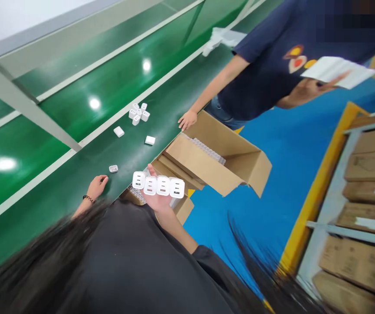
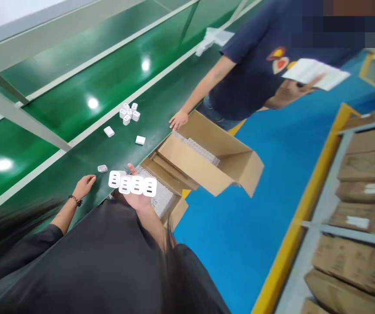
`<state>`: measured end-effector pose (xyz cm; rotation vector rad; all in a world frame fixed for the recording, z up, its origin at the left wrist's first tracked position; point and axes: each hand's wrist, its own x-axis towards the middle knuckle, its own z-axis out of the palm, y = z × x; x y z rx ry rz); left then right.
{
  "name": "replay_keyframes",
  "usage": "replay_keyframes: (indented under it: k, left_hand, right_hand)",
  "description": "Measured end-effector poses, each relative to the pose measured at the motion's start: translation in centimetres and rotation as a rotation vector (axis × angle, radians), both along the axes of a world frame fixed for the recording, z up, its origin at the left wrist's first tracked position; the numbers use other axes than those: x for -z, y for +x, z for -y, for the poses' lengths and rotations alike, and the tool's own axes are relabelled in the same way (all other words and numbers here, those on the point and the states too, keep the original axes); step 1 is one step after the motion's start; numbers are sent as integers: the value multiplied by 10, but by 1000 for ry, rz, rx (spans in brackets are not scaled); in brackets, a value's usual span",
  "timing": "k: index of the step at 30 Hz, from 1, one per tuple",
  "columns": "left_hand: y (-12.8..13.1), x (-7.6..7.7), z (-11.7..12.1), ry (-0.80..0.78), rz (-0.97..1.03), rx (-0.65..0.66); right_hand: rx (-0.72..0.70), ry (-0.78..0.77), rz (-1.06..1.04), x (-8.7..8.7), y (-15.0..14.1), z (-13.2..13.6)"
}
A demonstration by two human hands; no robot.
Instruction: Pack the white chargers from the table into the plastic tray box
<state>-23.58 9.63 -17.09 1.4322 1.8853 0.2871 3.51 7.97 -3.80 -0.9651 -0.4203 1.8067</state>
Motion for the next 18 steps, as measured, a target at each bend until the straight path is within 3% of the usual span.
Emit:
replay_keyframes:
  k: [5,8,11,15,18]
  left_hand:
    - [25,5,-17,163,-107,6]
    - [31,10,-30,251,-153,23]
    - [35,20,-47,317,-178,70]
    - [43,39,-68,395,-303,143]
    - [46,55,-75,442,-365,171]
  right_hand:
    - [160,-21,-39,-3,20,14]
    - [205,-39,86,23,42,26]
    - [199,-102,240,82,70,53]
    - [232,-330,559,193,103,105]
    - [269,-509,705,273,121,127]
